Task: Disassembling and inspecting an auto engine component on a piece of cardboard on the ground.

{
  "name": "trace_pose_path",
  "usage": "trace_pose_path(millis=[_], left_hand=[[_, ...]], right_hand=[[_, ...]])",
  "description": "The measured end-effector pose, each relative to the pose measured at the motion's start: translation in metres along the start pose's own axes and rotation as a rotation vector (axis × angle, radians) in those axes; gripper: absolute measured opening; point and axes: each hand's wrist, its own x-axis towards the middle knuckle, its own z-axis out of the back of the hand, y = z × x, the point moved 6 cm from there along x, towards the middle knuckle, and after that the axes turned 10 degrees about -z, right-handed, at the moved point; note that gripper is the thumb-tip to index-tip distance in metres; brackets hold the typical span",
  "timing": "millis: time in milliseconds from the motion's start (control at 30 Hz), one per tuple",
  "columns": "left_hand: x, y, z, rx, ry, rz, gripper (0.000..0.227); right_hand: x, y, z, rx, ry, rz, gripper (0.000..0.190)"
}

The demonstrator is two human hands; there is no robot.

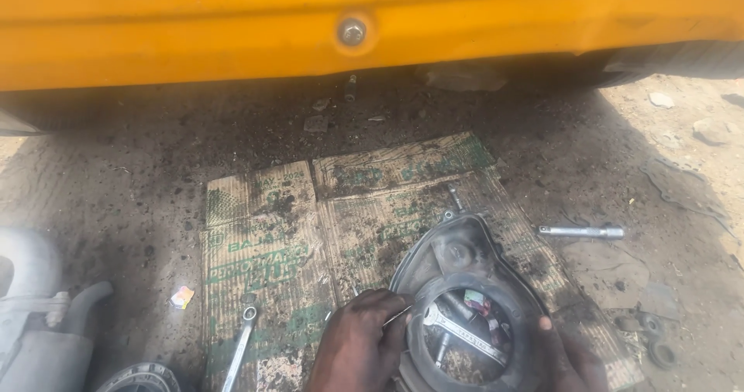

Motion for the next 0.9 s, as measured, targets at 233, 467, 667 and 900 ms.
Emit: trace_pose_path(millis=[233, 467, 667, 900], left_hand=[[-0.078, 0.072, -0.096, 0.111, 0.164, -0.666, 0.013], [-0.076, 0.081, -0.110, 0.258, 0.335, -0.420, 0.018], [-0.085, 0.152, -0.184, -0.735, 0.441, 0.069, 0.031], [-0.025, 0.028, -0.055, 0.153, 0.307, -0.269, 0.035]], right_hand=[[0.009, 0.063, -0.016, -0.730, -0.229, 0.238, 0.035], [-0.007, 0.061, -0.017, -0.551, -0.194, 0.155, 0.041], [-0.004, 0.060, -0.016, -0.504, -0.215, 0.144, 0.039], [-0.019, 0.090, -0.034, -0.587, -0.099, 0.034, 0.045]])
